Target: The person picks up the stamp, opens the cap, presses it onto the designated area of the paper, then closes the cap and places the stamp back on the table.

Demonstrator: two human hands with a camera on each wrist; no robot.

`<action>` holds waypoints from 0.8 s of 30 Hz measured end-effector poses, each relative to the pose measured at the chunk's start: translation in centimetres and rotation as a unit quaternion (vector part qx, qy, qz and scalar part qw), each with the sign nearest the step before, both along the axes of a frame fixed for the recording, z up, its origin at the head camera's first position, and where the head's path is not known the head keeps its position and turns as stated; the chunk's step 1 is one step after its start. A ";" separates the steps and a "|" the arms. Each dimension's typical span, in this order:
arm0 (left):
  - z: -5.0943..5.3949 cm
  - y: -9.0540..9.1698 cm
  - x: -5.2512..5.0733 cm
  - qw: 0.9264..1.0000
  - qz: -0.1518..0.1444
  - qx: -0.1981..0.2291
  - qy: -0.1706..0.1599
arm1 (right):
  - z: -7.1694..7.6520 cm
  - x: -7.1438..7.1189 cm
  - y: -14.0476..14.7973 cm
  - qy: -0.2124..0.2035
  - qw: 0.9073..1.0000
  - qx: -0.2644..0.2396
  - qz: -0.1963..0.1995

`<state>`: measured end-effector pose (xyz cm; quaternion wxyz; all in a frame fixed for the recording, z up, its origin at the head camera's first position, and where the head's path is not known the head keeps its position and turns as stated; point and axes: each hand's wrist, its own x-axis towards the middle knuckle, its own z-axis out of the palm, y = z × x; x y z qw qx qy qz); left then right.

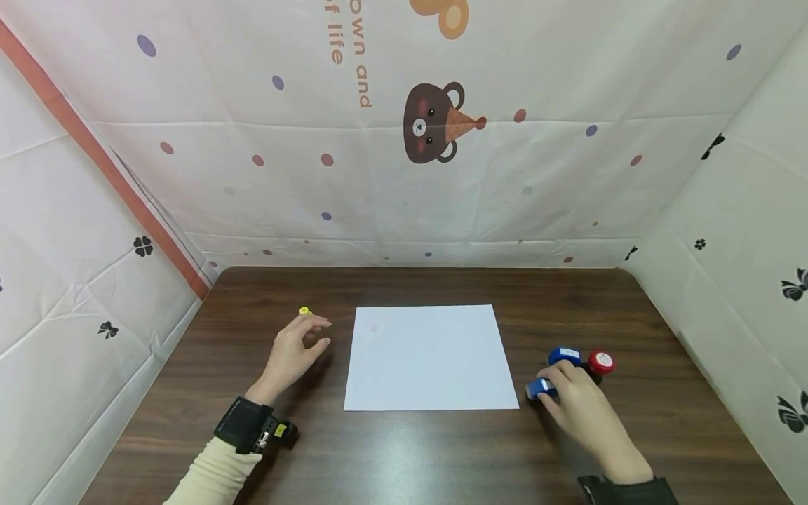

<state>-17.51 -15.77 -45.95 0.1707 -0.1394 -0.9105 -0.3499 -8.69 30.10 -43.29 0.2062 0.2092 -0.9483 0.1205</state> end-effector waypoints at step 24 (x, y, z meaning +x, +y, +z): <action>0.4 4.8 0.7 0.997 -0.045 0.069 -0.005 | 0.9 -5.0 -9.6 -0.014 0.993 -0.101 0.067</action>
